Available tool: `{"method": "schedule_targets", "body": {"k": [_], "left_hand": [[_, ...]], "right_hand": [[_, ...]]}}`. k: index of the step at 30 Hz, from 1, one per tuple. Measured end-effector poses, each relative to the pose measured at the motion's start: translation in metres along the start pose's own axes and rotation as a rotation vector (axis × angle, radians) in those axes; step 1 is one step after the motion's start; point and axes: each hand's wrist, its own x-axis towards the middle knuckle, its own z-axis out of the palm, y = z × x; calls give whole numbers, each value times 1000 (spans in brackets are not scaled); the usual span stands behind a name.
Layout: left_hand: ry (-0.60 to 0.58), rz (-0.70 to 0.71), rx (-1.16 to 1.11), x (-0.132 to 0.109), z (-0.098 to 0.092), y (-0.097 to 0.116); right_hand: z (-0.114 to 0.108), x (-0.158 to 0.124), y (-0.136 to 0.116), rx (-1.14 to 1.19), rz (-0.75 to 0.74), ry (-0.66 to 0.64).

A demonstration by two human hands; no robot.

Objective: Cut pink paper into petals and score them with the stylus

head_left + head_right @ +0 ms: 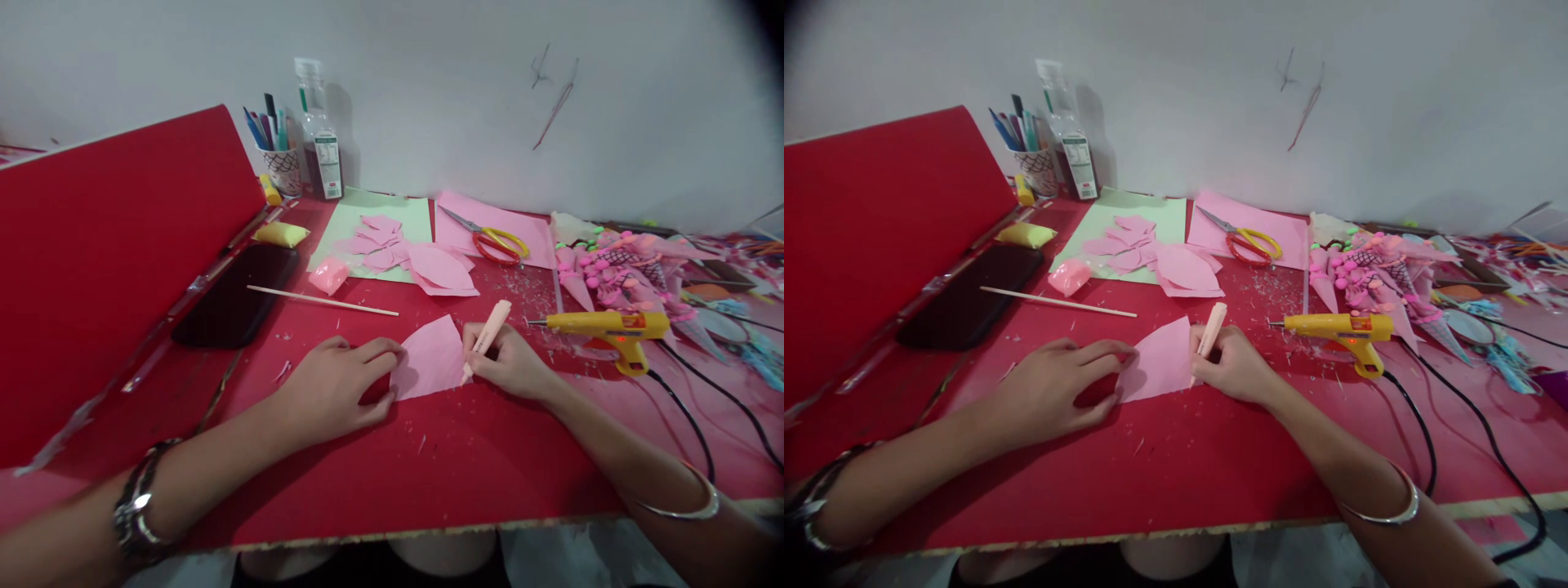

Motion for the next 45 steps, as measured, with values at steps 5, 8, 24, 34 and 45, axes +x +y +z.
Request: {"method": "schedule_targets", "body": {"k": [5,8,24,34,45], "left_hand": [[-8,4,2,-1,0,0],[-16,-2,4,0,-1,0],[-36,115,-40,-1,-4,-12],[137,209,65,-3,-7,-5],[-24,202,174,0,-1,-3]], "right_hand": [[-2,1,1,28,17,39],[-3,2,2,16,29,51],[-1,-3,-12,-179,-311,31],[6,-5,-17,-775,-324,-84],[12,-8,-21,-1044,-166,66]]}}
